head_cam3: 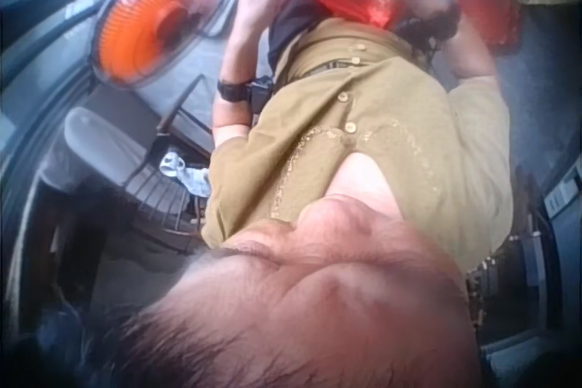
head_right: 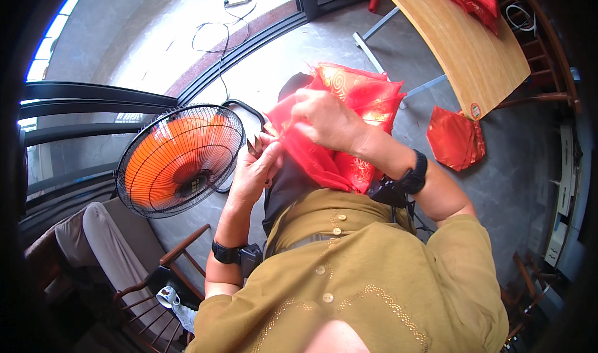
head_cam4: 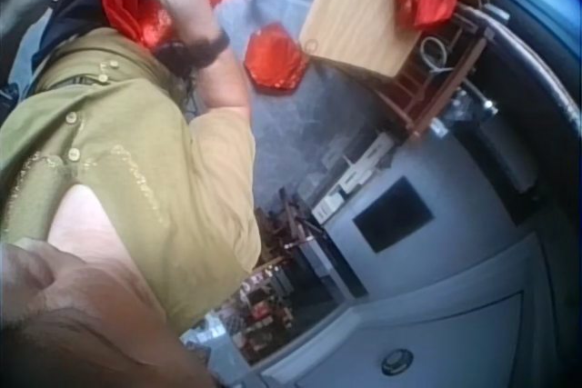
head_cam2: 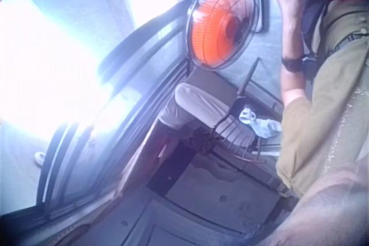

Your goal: The person is sewing a red fabric pouch or bag by hand with needle and thread.

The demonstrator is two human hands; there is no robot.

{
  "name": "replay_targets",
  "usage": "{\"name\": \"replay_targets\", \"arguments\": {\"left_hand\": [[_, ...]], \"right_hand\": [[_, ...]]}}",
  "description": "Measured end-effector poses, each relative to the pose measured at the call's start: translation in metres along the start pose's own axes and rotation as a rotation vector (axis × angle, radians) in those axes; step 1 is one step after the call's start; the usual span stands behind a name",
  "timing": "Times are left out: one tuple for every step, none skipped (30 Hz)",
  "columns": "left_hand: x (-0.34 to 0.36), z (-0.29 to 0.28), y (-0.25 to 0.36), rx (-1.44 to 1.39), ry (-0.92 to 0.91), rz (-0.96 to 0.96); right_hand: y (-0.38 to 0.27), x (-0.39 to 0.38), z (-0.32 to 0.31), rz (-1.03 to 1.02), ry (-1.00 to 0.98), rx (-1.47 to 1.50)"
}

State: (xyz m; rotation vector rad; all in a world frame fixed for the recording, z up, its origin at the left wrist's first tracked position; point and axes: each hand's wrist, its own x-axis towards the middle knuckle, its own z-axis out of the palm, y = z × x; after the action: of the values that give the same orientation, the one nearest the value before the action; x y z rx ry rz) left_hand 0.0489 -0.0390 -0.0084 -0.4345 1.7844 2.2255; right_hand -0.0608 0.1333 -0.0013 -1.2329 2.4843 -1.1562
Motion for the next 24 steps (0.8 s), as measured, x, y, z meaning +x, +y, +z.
{"name": "replay_targets", "arguments": {"left_hand": [[0.001,-0.001,0.000,-0.002,-0.001,0.000],[0.001,-0.001,0.000,0.001,-0.004,0.001],[0.001,-0.002,0.000,0.004,-0.006,0.002],[0.001,-0.002,-0.002,0.002,-0.005,0.001],[0.001,-0.004,-0.004,0.002,-0.001,-0.001],[0.001,-0.005,-0.005,0.002,0.000,-0.002],[0.001,-0.005,-0.005,0.000,-0.004,-0.002],[0.001,-0.005,-0.004,0.008,-0.013,-0.006],[0.000,-0.006,-0.004,0.016,-0.023,-0.010],[0.003,-0.002,-0.003,0.007,-0.048,-0.009],[0.002,-0.002,-0.003,0.008,-0.040,-0.014],[0.002,-0.002,-0.003,0.011,-0.031,-0.020],[0.002,-0.001,-0.002,0.007,-0.036,-0.019],[0.002,0.001,0.000,0.006,-0.036,-0.051],[0.002,0.002,0.001,0.006,-0.032,-0.083],[0.002,0.002,0.001,0.005,-0.033,-0.082],[0.004,0.003,0.000,0.001,-0.049,-0.069],[0.005,0.004,0.000,-0.003,-0.067,-0.056],[0.006,0.005,0.000,-0.007,-0.075,-0.055],[0.003,0.002,0.003,-0.054,-0.057,-0.085],[0.002,0.001,0.004,-0.111,-0.056,-0.114],[0.000,-0.002,0.006,-0.068,-0.024,-0.100],[0.003,0.000,0.005,-0.069,-0.042,-0.101],[0.003,0.001,0.005,-0.069,-0.035,-0.118]], "right_hand": [[-0.001,0.001,-0.006,0.001,0.016,0.049],[-0.003,0.002,-0.015,0.002,0.014,0.048],[-0.007,0.003,-0.027,-0.065,0.123,0.010],[-0.011,0.003,-0.041,-0.132,0.233,-0.026],[-0.018,0.003,-0.059,-0.143,0.287,-0.070],[-0.018,-0.001,-0.078,-0.144,0.321,-0.171],[-0.020,-0.007,-0.099,-0.127,0.403,-0.232],[-0.023,-0.013,-0.122,-0.127,0.505,-0.276],[-0.025,-0.022,-0.147,-0.124,0.612,-0.338],[-0.025,-0.040,-0.185,-0.134,0.691,-0.532],[-0.015,-0.060,-0.217,-0.012,0.759,-0.641],[-0.002,-0.077,-0.241,0.076,0.967,-0.421],[0.017,-0.103,-0.278,0.159,1.117,-0.327],[0.037,-0.123,-0.307,0.181,1.221,-0.258],[0.052,-0.137,-0.325,0.301,1.322,-0.384],[0.061,-0.149,-0.335,0.487,1.159,-0.629],[0.063,-0.152,-0.335,0.664,0.977,-0.867],[0.071,-0.155,-0.327,0.702,0.821,-0.917],[0.072,-0.150,-0.306,0.740,0.663,-0.966],[0.061,-0.125,-0.264,0.714,0.612,-0.805],[0.034,-0.097,-0.216,0.693,0.560,-0.664],[0.024,-0.080,-0.174,0.639,0.514,-0.363],[0.019,-0.076,-0.142,0.598,0.394,0.021],[0.022,-0.072,-0.115,0.340,0.261,-0.149]]}}
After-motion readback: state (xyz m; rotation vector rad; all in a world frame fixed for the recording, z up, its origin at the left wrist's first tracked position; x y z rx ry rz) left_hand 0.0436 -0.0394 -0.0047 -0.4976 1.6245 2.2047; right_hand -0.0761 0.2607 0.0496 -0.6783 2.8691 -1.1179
